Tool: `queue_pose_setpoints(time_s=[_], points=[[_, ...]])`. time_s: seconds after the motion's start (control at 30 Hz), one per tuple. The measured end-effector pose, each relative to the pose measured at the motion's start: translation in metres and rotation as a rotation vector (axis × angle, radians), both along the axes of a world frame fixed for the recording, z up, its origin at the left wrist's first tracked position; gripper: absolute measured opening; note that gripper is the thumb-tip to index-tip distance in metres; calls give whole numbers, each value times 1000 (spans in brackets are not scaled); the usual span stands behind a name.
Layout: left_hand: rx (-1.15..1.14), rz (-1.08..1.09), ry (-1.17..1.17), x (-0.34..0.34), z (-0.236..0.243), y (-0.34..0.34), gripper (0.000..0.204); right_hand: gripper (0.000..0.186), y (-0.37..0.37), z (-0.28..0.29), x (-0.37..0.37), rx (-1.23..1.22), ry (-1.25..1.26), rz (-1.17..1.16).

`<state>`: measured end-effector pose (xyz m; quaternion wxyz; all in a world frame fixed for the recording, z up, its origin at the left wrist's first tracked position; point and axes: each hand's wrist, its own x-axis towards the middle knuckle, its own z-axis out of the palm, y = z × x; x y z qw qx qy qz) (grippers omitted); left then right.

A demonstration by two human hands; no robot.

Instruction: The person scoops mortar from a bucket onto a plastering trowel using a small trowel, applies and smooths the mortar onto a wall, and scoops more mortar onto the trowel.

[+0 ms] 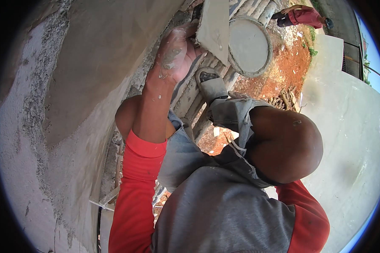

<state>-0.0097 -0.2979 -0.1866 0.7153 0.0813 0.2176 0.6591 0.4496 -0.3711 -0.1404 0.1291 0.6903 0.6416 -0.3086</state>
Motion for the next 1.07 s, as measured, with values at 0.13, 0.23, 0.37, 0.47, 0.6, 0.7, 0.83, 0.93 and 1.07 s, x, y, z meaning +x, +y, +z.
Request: queue_pose_setpoints(time_s=[0.13,0.23,0.37,0.47,0.6,0.7,0.83,0.93,1.07], points=[[-41,71,24,3,14,0,32,51,3,3,-13,31,33,26],[4,75,52,2,10,0,33,51,7,-14,-29,50,78,79],[-55,112,23,-1,19,-10,34,51,13,-73,-60,51,160,213],[-181,157,56,-14,24,-40,35,52,23,-117,-92,83,219,352],[-150,190,-28,-32,28,-90,34,52,35,-173,-140,186,288,549],[-395,404,2,-31,11,-121,34,55,46,-200,-164,429,339,754],[-347,304,-85,-36,-4,-156,39,56,45,-215,-177,475,407,789],[-572,325,148,-34,16,-160,45,57,47,-216,-178,466,470,767],[-757,251,355,-57,29,-162,68,59,49,-244,-160,442,393,785]])
